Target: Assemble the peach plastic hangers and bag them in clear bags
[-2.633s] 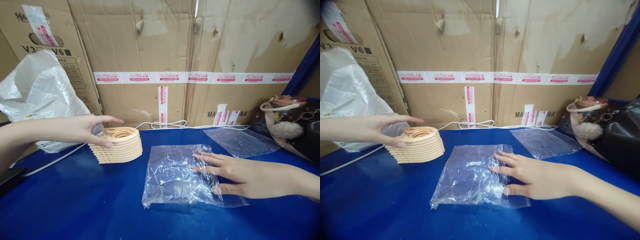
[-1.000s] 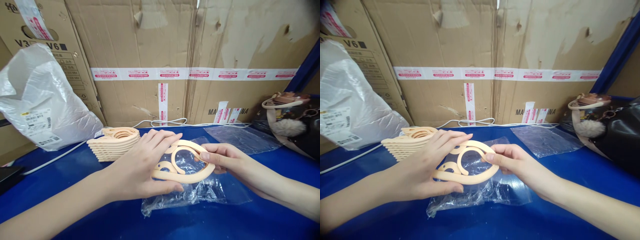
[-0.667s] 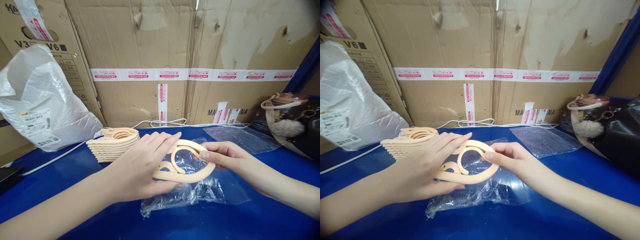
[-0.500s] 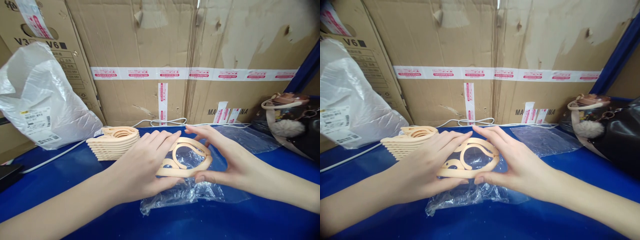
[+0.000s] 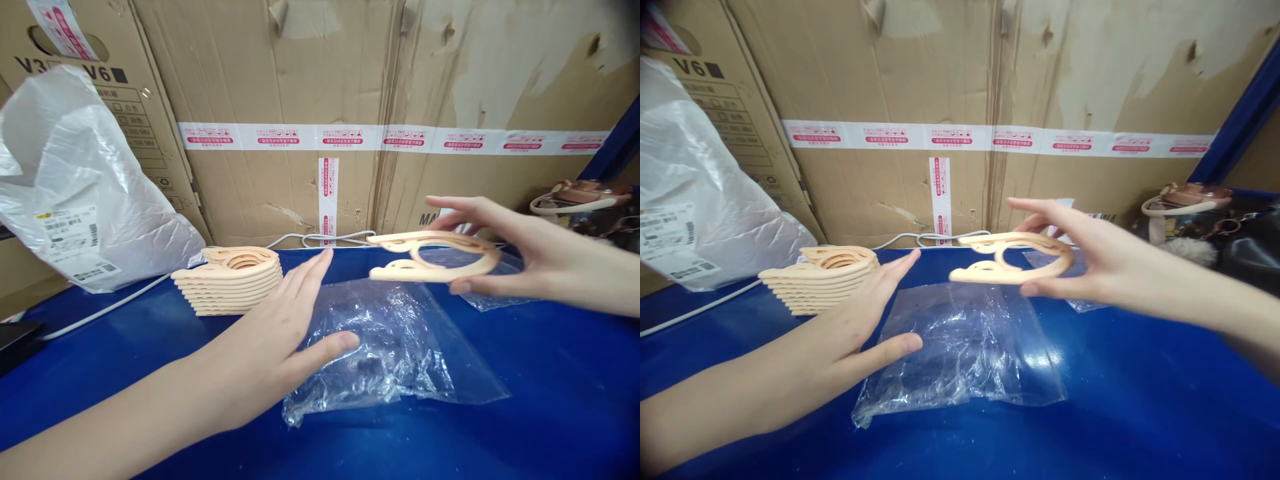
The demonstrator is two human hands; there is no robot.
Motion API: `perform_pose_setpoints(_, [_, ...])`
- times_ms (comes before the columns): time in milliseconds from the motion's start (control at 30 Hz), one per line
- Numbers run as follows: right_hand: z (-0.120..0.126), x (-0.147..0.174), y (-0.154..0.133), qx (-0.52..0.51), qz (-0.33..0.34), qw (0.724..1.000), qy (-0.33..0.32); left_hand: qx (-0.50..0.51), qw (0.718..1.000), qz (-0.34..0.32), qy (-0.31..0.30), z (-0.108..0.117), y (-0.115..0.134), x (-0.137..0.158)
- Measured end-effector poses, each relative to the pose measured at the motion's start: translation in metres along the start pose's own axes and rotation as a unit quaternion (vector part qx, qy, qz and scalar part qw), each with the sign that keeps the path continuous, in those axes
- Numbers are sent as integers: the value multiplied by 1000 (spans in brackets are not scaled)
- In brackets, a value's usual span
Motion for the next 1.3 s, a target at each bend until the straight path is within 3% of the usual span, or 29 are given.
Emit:
perform_pose_setpoints(133, [25, 12, 36, 49, -69, 996, -17, 37, 994, 27, -103, -23, -9, 14])
perform_pose_setpoints(300, [3, 22, 53, 40, -76, 989, -122, 56, 984, 19, -167, -44, -10, 17])
perform_pose_setpoints(400, [-22, 21, 47, 34, -47, 983, -177, 55, 984, 13, -169, -46, -8, 16])
perform_pose_setpoints(533, [-54, 15, 40, 26, -35, 983, -177, 51, 983, -2, -175, -49, -5, 16])
perform_pose_setpoints(733, [-77, 14, 38, 24, -11, 990, -137, 66, 995, -56, -48, -43, 6, 20])
perform_pose_setpoints(833, [-72, 16, 47, 34, -23, 990, -137, 54, 987, -131, -73, -36, 19, 22])
perform_pose_setpoints(933, [-70, 17, 51, -33, -20, 987, -157, 53, 974, -187, -118, -30, 31, 21])
perform_pose_setpoints(1100, [-85, 6, 39, -175, -7, 973, -151, 70, 967, -203, -141, -26, 35, 18])
perform_pose_setpoints(1300, [-101, -6, 23, -198, 0, 973, -115, 82, 963, -217, -137, -25, 35, 20])
Point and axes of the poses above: each hand's wrist, its own x-axis away from the middle knuckle, its own z-axis out of the back of the hand, y = z × x, the point moved 4 cm from there along -x, towards the middle knuckle, and after that the axes turned 12 degrees about -x, right-handed, at the moved point
